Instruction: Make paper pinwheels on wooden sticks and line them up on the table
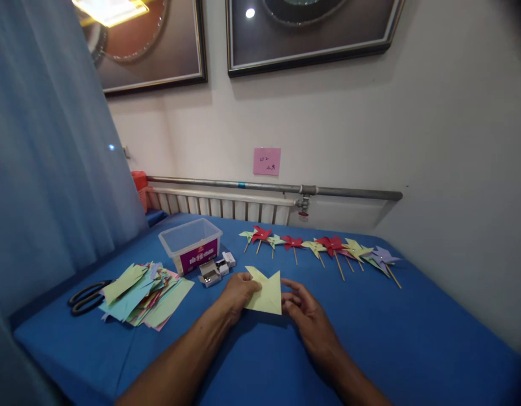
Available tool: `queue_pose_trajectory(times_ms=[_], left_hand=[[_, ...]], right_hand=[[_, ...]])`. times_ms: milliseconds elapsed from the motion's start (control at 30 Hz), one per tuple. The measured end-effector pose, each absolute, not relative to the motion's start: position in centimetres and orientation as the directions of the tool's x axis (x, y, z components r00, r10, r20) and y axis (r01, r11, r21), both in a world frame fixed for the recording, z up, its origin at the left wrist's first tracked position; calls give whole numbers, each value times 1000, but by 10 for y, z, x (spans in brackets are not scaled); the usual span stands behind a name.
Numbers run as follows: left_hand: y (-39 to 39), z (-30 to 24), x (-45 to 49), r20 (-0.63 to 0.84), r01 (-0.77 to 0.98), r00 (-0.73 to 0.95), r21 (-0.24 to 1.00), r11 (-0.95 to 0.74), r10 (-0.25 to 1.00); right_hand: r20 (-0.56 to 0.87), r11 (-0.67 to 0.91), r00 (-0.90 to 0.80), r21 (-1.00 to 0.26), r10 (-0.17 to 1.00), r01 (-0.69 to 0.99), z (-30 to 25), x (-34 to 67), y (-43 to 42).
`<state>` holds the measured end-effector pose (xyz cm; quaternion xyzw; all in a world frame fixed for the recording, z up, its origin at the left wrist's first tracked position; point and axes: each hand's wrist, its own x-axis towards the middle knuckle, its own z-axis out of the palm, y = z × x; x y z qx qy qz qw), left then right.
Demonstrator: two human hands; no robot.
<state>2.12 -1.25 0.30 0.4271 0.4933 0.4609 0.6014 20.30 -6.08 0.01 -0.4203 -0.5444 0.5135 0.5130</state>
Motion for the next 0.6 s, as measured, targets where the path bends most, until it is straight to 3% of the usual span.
queue_pose_trajectory(times_ms=[200, 433, 600], left_hand=[[-12, 3, 18, -194, -91, 129, 974, 206, 973], [-12, -2, 22, -175, -6, 153, 984, 178, 973], [-15, -8, 31, -143, 1, 165, 989, 145, 976]], right_hand=[[134, 146, -261, -989, 956, 26, -3, 204, -62], [236, 285, -211, -928, 948, 241, 2, 207, -62], [193, 216, -127, -957, 973, 196, -3, 201, -58]])
